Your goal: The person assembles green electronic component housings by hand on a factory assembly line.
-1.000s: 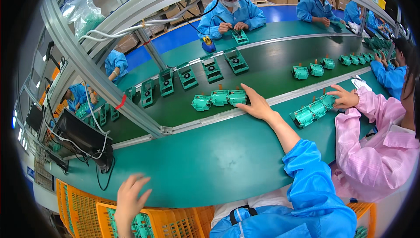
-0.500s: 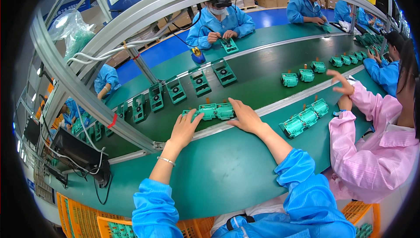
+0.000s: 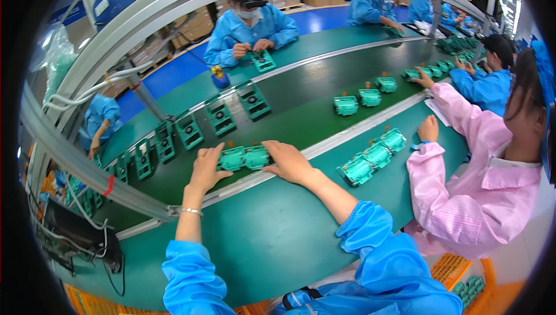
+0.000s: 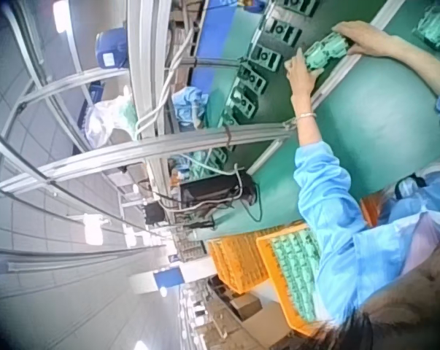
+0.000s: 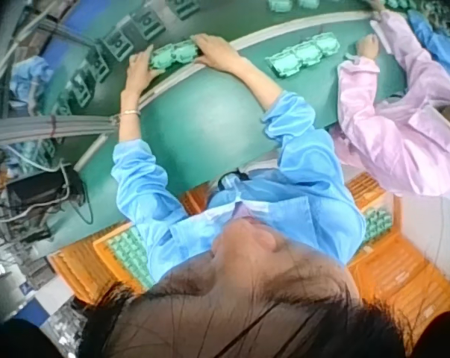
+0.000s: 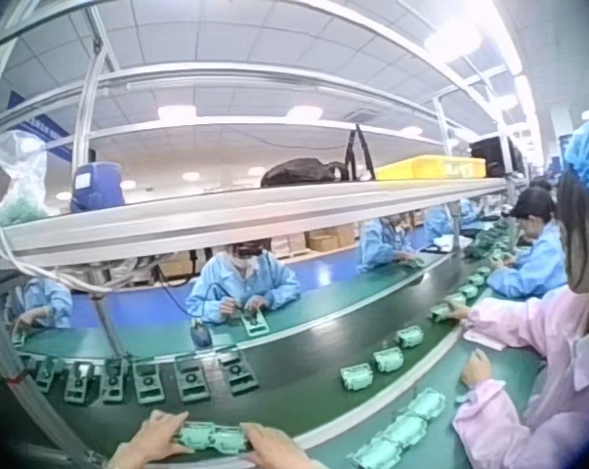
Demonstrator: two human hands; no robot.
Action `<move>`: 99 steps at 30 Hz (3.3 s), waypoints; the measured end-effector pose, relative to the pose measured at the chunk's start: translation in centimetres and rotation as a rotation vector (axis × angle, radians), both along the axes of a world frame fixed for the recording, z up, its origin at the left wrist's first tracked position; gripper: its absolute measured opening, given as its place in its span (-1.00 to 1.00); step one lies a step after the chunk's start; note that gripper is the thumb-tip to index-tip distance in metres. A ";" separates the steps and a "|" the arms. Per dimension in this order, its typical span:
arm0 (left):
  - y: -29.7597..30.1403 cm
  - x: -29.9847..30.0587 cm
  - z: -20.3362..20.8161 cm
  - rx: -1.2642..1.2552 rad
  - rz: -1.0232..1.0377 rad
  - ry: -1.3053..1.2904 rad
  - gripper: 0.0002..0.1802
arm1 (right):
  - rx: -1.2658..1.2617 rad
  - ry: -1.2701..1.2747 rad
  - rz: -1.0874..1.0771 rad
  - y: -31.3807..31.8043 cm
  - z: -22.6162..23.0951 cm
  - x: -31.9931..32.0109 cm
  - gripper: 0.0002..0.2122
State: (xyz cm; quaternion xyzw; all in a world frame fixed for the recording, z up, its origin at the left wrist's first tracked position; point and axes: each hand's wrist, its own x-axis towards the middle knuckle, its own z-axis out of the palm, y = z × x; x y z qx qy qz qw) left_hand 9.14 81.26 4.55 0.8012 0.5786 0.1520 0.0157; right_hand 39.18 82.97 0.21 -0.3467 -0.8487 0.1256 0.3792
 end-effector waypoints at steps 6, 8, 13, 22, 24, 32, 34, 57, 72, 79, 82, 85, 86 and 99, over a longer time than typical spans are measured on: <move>-1.7 0.7 0.1 0.005 -0.021 -0.050 0.02 | 0.010 -0.010 -0.014 0.0 -0.3 -0.1 -0.37; -1.6 0.3 -0.6 0.068 0.048 -0.109 0.05 | 0.009 -0.017 -0.015 -0.2 0.0 -0.1 -0.37; -1.8 1.4 -2.9 0.174 0.088 0.069 0.18 | -0.041 -0.068 -0.005 -0.4 0.3 0.4 -0.38; -1.1 0.6 -2.7 0.266 0.097 0.106 -0.09 | -0.074 -0.114 -0.007 -0.5 0.3 0.5 -0.42; -1.4 0.2 -2.9 0.279 0.120 0.106 -0.09 | -0.005 -0.134 -0.033 -0.7 -0.1 0.3 -0.40; -5.8 0.1 -1.5 0.251 0.246 0.084 -0.05 | 0.017 -0.205 -0.210 -1.0 -0.6 -1.6 -0.24; -7.6 0.3 -1.4 0.264 0.231 0.049 -0.06 | -0.037 -0.244 -0.238 -1.1 -0.3 -2.3 -0.24; -17.4 3.6 -4.8 0.336 0.200 0.086 0.02 | -0.055 0.203 0.003 -7.2 -1.2 3.8 -0.34; -18.6 7.1 -4.1 0.348 0.062 0.027 -0.04 | -0.284 0.050 0.267 -11.2 -0.8 7.7 -0.21; -18.6 7.0 -5.0 0.366 0.101 0.044 -0.04 | 0.309 0.332 -0.300 -10.6 2.1 12.2 -0.46; -18.5 6.7 -5.3 0.401 0.102 0.060 0.00 | 0.388 0.382 -0.829 -8.1 1.5 17.0 -0.45; -18.3 7.0 -5.5 0.404 0.096 0.062 0.01 | 0.351 0.296 -1.119 -6.2 -0.6 21.8 -0.42; -18.3 7.3 -5.4 0.405 0.093 0.060 0.01 | 0.320 0.231 -1.272 -5.6 -1.5 23.2 -0.40; -18.1 6.5 -5.0 0.414 0.059 0.020 0.01 | -0.224 0.233 -1.054 -6.9 -1.8 19.0 -0.57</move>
